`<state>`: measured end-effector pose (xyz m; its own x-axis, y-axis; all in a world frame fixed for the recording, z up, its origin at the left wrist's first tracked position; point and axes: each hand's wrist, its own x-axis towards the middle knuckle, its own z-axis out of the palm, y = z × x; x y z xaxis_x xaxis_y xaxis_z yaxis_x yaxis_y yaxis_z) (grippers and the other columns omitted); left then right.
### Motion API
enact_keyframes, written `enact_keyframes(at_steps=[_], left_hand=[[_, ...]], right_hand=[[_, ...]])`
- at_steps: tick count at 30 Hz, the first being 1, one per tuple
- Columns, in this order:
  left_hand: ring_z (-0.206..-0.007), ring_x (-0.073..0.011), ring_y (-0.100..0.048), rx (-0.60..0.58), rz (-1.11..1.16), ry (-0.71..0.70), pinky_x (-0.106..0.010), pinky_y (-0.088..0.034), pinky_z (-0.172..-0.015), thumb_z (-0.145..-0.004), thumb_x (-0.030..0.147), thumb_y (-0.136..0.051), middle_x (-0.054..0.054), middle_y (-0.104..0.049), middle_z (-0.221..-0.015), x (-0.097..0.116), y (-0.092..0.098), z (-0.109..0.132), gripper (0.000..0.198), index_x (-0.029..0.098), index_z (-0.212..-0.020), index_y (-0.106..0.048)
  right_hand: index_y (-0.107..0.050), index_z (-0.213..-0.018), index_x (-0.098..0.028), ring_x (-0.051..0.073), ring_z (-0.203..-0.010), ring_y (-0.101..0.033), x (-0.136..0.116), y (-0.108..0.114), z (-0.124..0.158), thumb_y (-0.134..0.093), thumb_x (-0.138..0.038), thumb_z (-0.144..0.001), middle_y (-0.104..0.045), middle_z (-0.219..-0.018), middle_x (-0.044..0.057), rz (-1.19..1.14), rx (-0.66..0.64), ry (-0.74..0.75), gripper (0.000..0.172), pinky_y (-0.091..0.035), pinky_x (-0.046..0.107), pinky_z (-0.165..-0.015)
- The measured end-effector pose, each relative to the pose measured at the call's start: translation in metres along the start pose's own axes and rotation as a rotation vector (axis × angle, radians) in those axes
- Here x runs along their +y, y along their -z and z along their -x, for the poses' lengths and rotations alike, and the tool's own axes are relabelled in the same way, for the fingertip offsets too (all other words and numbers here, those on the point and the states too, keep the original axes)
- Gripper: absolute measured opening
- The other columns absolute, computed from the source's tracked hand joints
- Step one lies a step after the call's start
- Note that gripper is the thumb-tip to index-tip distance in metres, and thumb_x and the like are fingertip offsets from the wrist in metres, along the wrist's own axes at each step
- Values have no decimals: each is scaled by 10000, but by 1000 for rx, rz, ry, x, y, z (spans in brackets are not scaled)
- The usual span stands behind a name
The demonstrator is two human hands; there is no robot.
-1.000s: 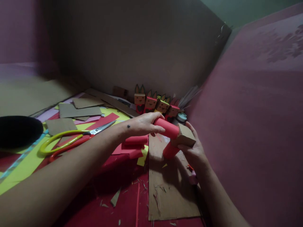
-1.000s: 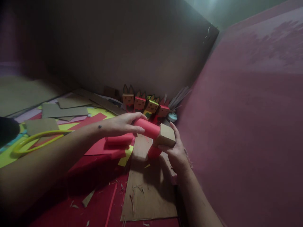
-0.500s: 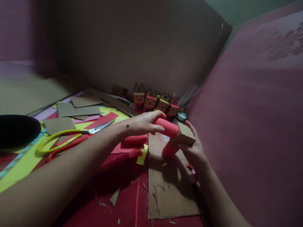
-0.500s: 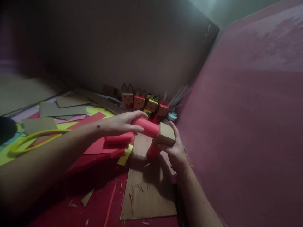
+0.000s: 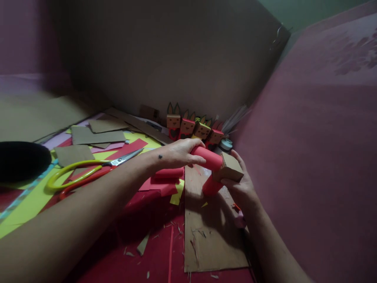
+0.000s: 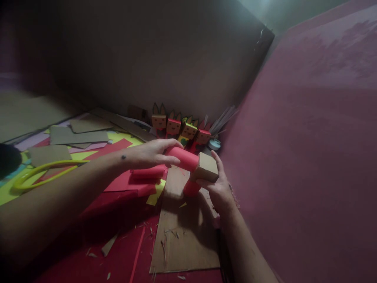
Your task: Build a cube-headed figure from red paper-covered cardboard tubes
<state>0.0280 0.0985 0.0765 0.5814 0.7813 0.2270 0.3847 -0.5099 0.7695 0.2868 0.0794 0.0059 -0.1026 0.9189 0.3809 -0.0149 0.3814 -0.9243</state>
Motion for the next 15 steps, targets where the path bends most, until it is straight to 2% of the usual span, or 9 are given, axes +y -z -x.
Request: enact_keyframes(at_steps=[5, 9, 15], left_hand=[[-913, -215, -597, 14, -160, -1, -292, -441, -737, -751, 274, -705, -36, -621, -1004, -1, 2, -1, 436, 209, -1162, -572], [-960, -230, -586, 8, -190, 13, -299, -434, -763, -708, 149, -656, -51, -610, -1066, -2, 2, 1, 568, 216, -1258, -530], [-965, -226, -585, 14, -150, -18, -293, -452, -779, -692, 144, -627, -98, -574, -1177, -6, 2, 1, 778, 180, -1422, -359]], right_hand=[[-365, -1499, -370, 289, -1071, -643, 0, 0, 2, -825, -173, -655, -696, -1092, 20, 21, -10, 4, 981, -495, 470, -1006], [-339, -1512, -381, 276, -1021, -656, 0, 0, 2, -825, -169, -652, -688, -1156, 22, 15, -12, -6, 1010, -488, 480, -1016], [-379, -1487, -372, 275, -1058, -646, -1, 0, -1, -841, -158, -620, -650, -1251, 26, 24, -4, 8, 1005, -524, 427, -959]])
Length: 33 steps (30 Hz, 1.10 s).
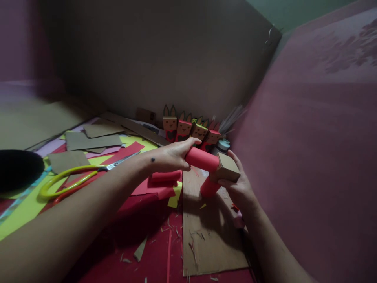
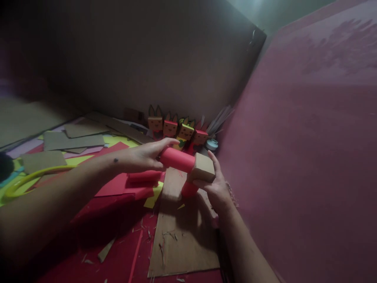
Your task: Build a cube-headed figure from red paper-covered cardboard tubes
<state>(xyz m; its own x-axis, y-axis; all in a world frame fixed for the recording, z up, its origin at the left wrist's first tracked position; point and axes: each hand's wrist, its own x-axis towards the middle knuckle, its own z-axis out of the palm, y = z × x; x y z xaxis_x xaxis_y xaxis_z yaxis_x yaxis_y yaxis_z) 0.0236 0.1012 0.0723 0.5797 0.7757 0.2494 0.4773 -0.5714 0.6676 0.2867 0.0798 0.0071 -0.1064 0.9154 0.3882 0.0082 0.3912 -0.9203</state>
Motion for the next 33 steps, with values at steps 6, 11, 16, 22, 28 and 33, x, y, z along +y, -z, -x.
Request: enact_keyframes(at_steps=[6, 11, 16, 22, 28, 33], left_hand=[[-999, -234, -584, 1, 59, 34, -305, -462, -821, -690, 175, -635, -104, -577, -1184, 2, 2, 1, 746, 149, -1394, -388], [-1001, -239, -588, 15, 14, 44, -312, -451, -833, -691, 250, -661, -73, -609, -1181, 3, 3, 0, 650, 190, -1312, -477], [-988, -242, -589, 2, -10, 50, -316, -442, -830, -709, 270, -660, -73, -616, -1130, 3, 1, 0, 624, 169, -1301, -489], [-965, -238, -590, 11, -31, 68, -313, -434, -813, -738, 294, -679, -66, -617, -1075, 6, 0, 0, 585, 163, -1279, -499], [-930, -236, -597, 14, -59, 79, -312, -430, -785, -764, 320, -684, -66, -625, -1045, 7, -1, 1, 593, 164, -1297, -477], [-914, -237, -614, 9, -45, 75, -311, -436, -761, -757, 338, -685, -51, -637, -1009, 3, -2, 0, 564, 182, -1264, -492]], right_hand=[[-381, -1491, -344, 263, -992, -656, -6, -4, 1, -843, -149, -594, -676, -1164, 26, -10, 33, -22, 1027, -542, 427, -925], [-359, -1504, -347, 267, -1036, -649, -6, -4, 1, -821, -138, -625, -676, -1182, 22, -8, 7, -19, 1015, -530, 422, -946], [-345, -1512, -355, 284, -1072, -641, -6, -5, 1, -819, -144, -620, -667, -1221, 28, -16, 14, -20, 1032, -530, 427, -940], [-346, -1512, -358, 278, -1029, -659, -8, -8, 3, -827, -147, -618, -693, -1149, 20, -41, 10, -34, 1037, -539, 430, -931], [-345, -1513, -365, 265, -988, -663, -8, -8, 3, -832, -143, -617, -692, -1145, 17, -43, 24, -40, 1043, -544, 429, -924], [-393, -1489, -347, 283, -1068, -636, -11, -9, 3, -843, -163, -596, -682, -1195, 31, -21, 42, -36, 1017, -527, 431, -954]])
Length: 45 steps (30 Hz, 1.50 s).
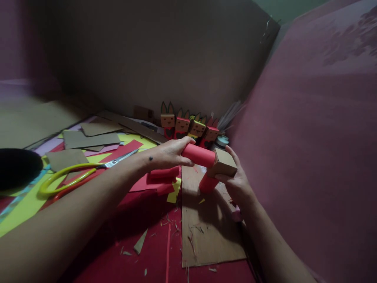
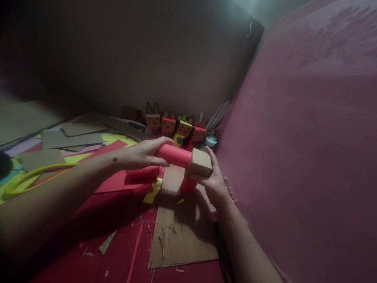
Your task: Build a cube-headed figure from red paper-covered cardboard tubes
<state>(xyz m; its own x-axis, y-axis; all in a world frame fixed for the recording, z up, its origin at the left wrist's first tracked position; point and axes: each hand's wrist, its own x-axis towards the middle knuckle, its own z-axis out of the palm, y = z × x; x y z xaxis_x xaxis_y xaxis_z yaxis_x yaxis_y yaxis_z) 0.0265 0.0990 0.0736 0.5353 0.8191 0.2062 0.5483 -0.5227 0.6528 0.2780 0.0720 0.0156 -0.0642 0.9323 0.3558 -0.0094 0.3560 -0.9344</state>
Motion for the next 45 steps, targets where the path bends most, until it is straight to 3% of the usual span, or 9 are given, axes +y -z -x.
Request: enact_keyframes(at_steps=[15, 29, 45], left_hand=[[-865, -222, -618, 12, -11, -11, -304, -445, -733, -748, 332, -656, -57, -635, -1012, 1, -1, 1, 596, 165, -1292, -478], [-972, -247, -623, 19, -66, -15, -305, -449, -785, -767, 312, -661, -126, -624, -1196, 1, -2, 2, 759, 143, -1443, -359], [-992, -253, -611, 12, -48, -16, -310, -446, -793, -750, 301, -673, -140, -610, -1235, 3, -1, 1, 743, 123, -1417, -398]], right_hand=[[-353, -1497, -356, 319, -1145, -609, 3, 2, -1, -824, -198, -615, -629, -1296, 47, 79, -13, 30, 1012, -484, 497, -1031], [-294, -1522, -361, 334, -1195, -592, 11, 8, -3, -796, -212, -664, -614, -1330, 51, 93, -78, 74, 1005, -465, 516, -1050], [-401, -1465, -385, 292, -1156, -600, 7, 2, -1, -823, -163, -615, -589, -1372, 18, 16, -31, 58, 975, -465, 475, -1046]])
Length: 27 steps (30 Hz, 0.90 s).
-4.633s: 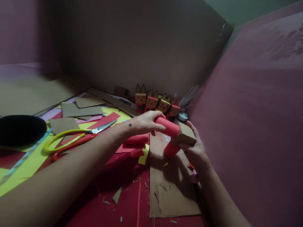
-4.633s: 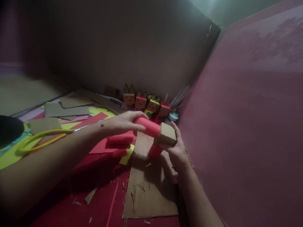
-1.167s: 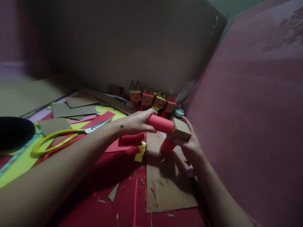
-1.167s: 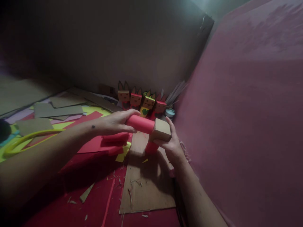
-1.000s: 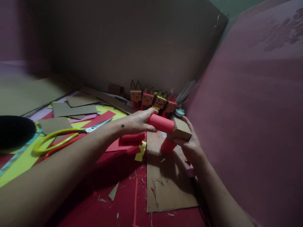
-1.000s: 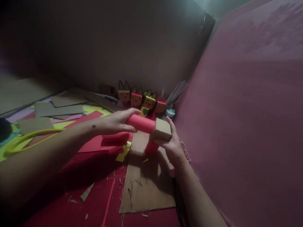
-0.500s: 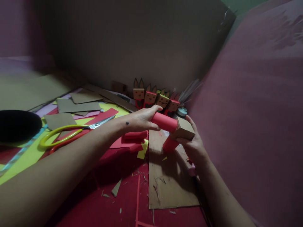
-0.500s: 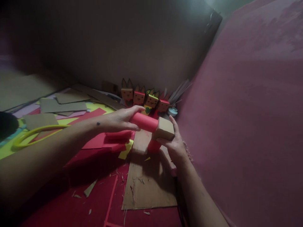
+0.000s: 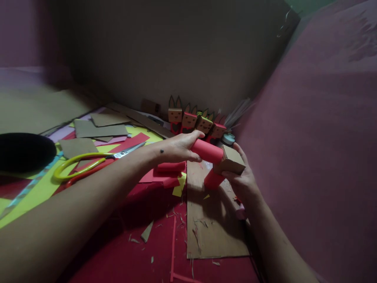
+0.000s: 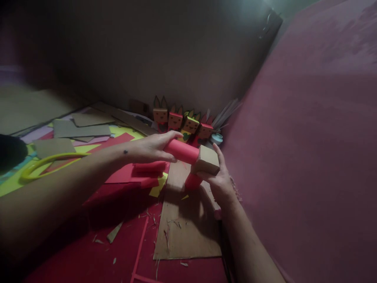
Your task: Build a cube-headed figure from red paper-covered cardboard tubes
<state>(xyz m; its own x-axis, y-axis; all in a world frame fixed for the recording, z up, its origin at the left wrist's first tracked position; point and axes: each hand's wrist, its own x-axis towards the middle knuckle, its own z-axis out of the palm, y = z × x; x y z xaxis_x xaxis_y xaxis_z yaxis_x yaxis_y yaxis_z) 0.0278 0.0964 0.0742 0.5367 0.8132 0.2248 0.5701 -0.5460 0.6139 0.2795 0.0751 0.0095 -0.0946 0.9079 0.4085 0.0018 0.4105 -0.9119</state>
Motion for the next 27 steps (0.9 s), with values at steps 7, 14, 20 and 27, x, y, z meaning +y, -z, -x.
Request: enact_keyframes(at_steps=[7, 14, 20, 27], left_hand=[[-955, -253, -611, -4, 14, -12, -314, -451, -768, -725, 255, -655, -113, -636, -1149, -2, 0, 1, 798, 147, -1453, -346], [-939, -230, -608, 6, -33, -1, -293, -448, -751, -710, 219, -671, -72, -634, -1089, -1, 0, 0, 622, 192, -1302, -483], [-821, -208, -602, -10, -66, 4, -285, -426, -680, -733, 229, -678, -39, -624, -926, 4, 3, 2, 378, 179, -1093, -575], [-874, -219, -608, -23, -61, 19, -294, -427, -720, -719, 232, -652, -51, -644, -996, 5, 3, 1, 435, 189, -1144, -564]], right_hand=[[-364, -1484, -393, 307, -1150, -600, -1, 0, 0, -809, -184, -627, -606, -1338, 24, 27, -8, -8, 989, -483, 494, -1023], [-278, -1529, -383, 334, -1199, -583, 1, 4, -1, -773, -225, -671, -584, -1376, 43, 121, -35, 7, 1003, -495, 502, -1014], [-313, -1513, -371, 319, -1218, -580, -2, 1, 1, -793, -189, -649, -561, -1422, 45, 67, -15, -23, 1005, -448, 498, -1078], [-322, -1507, -387, 316, -1230, -574, 0, 2, 0, -791, -172, -652, -563, -1422, 32, 60, -19, -19, 998, -425, 510, -1103]])
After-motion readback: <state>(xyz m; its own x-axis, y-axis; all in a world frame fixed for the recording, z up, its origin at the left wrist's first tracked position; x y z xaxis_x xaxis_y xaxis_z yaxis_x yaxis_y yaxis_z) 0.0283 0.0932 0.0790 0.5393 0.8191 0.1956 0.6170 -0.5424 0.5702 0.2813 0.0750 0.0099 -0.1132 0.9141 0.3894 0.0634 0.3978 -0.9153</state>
